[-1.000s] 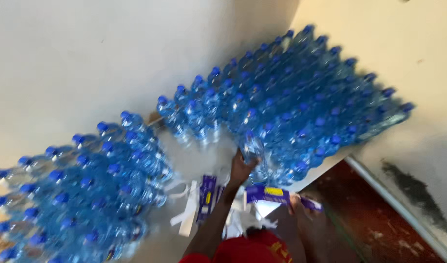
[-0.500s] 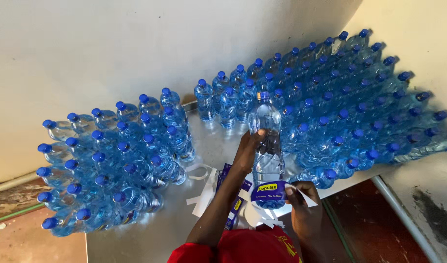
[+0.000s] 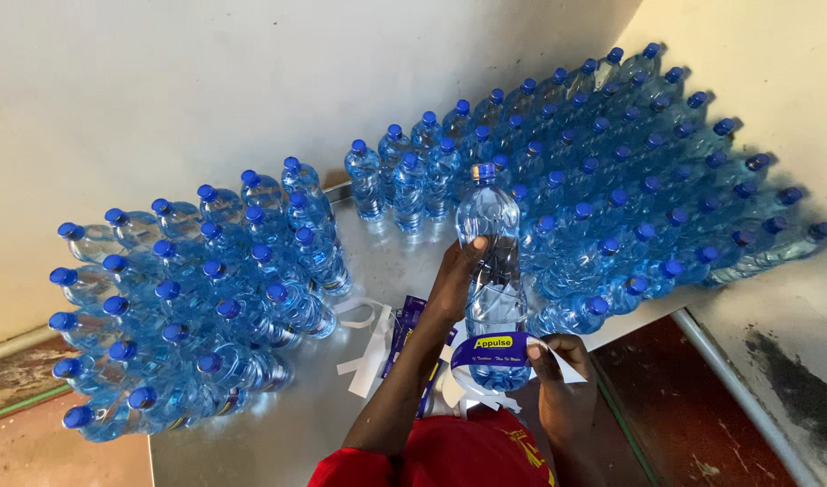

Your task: The person repeatedly picks up plastic water bottles from a table, applies a purple and yellow label to each bottle, and places the labeled bottle back on the table. The person also handles and tears pieces of white paper during the process.

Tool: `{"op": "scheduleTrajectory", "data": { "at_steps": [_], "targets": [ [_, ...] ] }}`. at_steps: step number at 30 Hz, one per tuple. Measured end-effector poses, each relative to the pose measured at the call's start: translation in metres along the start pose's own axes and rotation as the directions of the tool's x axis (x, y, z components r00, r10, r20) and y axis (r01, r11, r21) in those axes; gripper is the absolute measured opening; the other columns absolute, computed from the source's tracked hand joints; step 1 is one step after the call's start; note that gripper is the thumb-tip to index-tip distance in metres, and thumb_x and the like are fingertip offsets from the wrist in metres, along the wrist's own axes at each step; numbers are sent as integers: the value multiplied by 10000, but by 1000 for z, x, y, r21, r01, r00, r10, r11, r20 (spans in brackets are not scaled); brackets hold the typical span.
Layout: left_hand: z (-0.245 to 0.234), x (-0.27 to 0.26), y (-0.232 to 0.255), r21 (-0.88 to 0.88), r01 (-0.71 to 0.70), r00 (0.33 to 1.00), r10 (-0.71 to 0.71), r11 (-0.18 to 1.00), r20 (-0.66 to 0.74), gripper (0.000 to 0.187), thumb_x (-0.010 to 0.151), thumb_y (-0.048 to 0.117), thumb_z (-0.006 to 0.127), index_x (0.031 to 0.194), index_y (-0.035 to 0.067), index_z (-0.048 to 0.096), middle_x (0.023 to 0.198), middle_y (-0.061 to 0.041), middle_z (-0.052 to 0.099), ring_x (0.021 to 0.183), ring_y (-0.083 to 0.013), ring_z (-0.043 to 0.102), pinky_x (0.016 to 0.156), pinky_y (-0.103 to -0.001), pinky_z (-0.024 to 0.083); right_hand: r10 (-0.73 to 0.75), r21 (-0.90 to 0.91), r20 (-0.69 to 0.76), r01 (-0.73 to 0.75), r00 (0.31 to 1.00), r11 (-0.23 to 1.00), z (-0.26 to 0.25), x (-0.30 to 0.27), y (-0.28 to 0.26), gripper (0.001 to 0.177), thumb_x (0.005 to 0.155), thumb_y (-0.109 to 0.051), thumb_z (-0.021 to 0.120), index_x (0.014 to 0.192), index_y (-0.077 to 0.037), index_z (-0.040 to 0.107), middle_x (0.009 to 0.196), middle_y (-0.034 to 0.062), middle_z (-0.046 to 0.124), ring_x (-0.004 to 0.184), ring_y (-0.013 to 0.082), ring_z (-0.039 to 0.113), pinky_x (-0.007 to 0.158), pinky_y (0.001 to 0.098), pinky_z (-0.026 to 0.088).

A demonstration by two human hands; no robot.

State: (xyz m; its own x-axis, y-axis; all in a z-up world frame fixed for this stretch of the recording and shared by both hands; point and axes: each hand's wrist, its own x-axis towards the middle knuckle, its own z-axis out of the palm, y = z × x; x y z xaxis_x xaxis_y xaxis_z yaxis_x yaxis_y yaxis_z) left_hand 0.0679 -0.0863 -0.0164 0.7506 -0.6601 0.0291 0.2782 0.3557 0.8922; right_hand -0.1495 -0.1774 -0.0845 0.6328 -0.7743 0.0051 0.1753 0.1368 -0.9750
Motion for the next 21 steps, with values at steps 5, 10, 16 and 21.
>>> {"op": "scheduleTrajectory", "data": {
  "at_steps": [5,10,16,21],
  "targets": [
    [4,-4,3,-10,47,999,-47,999,18,887,913,775,595,1483,96,611,1453,-193,711,1390,-410,677,1135,-534,529,-4,-53,18,5,1000,999,5,-3,-11,267,927,-266,864,997,-102,664,941,47,714,944,225,735,769,412,632],
    [11,-9,18,60,39,999,-40,997,20,934,898,833,535,1444,83,638,1402,-181,731,1325,-385,702,1086,-505,542,-68,-144,23,71,997,987,-6,-4,8,282,954,-271,843,1066,-108,642,994,72,721,954,208,736,734,386,639],
    [8,-10,10,-26,22,999,-21,999,47,897,920,803,572,1438,74,646,1366,-168,738,1280,-366,717,1035,-486,568,-190,-253,43,195,981,948,14,-9,-13,307,983,-353,797,1007,-137,580,944,27,607,890,127,640,703,335,566],
    [5,-11,-15,-254,240,967,-253,937,-22,1025,821,763,603,1574,70,566,1496,-214,689,1318,-367,681,1081,-514,566,64,-151,-18,-66,998,986,19,0,-16,514,906,-451,795,1251,-121,605,1076,95,647,850,226,694,636,374,617]
  ]
}}
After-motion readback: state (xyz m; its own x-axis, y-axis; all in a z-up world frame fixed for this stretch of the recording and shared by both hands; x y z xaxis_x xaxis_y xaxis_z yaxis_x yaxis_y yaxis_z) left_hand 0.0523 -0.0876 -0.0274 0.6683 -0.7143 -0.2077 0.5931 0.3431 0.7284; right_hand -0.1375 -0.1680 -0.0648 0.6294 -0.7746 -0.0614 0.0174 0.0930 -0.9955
